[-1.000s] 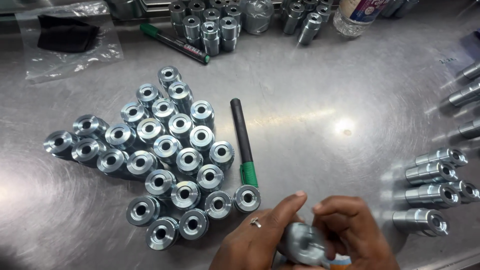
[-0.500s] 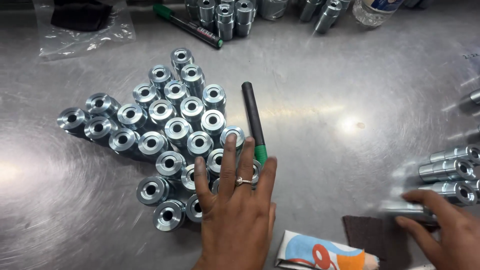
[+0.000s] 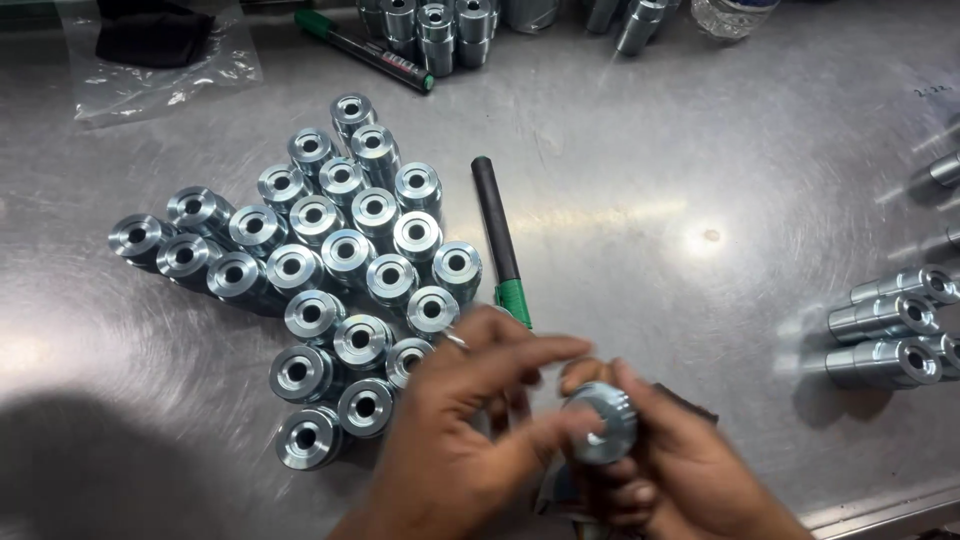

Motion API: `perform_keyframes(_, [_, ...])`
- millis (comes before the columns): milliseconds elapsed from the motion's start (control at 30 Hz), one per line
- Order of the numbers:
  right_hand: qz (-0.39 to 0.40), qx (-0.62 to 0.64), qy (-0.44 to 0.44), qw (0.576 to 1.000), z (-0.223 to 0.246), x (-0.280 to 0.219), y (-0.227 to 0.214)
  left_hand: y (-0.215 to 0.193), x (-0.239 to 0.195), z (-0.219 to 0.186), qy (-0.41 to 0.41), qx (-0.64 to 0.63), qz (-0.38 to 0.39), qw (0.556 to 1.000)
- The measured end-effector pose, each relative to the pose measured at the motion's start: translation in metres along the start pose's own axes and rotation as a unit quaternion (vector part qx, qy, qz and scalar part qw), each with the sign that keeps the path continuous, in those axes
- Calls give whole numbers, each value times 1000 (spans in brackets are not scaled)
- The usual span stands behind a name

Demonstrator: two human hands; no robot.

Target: Manually inspect and sort machined metal bushings on a stainless steel work surface.

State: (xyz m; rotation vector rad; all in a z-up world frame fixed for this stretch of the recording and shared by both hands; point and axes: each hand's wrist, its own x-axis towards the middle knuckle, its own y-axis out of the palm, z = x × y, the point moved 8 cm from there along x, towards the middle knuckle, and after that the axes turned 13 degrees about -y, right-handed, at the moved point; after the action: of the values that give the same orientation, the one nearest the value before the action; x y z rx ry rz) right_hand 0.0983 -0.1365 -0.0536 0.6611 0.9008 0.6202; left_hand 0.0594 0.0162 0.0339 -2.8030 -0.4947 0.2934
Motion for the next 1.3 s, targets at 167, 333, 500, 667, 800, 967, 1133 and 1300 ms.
perform_keyframes(167, [-6, 4, 62, 998, -26, 7, -20, 31, -2, 37, -110, -162, 89, 977])
perform_keyframes(333, [56, -24, -3, 998, -3, 4, -28, 32, 0, 29, -163, -378, 153, 898])
perform_keyframes(500, [126, -294, -330, 888, 54, -20, 30, 37, 4, 22, -136, -387, 156, 898])
perform_keyframes(667, [56, -423, -416, 803, 62, -39, 3, 40, -1, 17, -144, -425, 174, 876])
perform_keyframes(800, [36, -410, -390, 824, 61, -35, -12, 41, -2, 16, -149, -423, 189, 873])
perform_keyframes(967, [105, -344, -385, 850, 65, -38, 10, 38, -6, 8, -100, -362, 170, 911])
perform_keyframes(1133, [60, -474, -375, 795, 70, -44, -16, 39, -13, -5, 75, -99, 100, 987])
perform_keyframes(1300, [-130, -830, -400, 366, 162, -61, 8, 89, -18, 40, 158, 309, 22, 938])
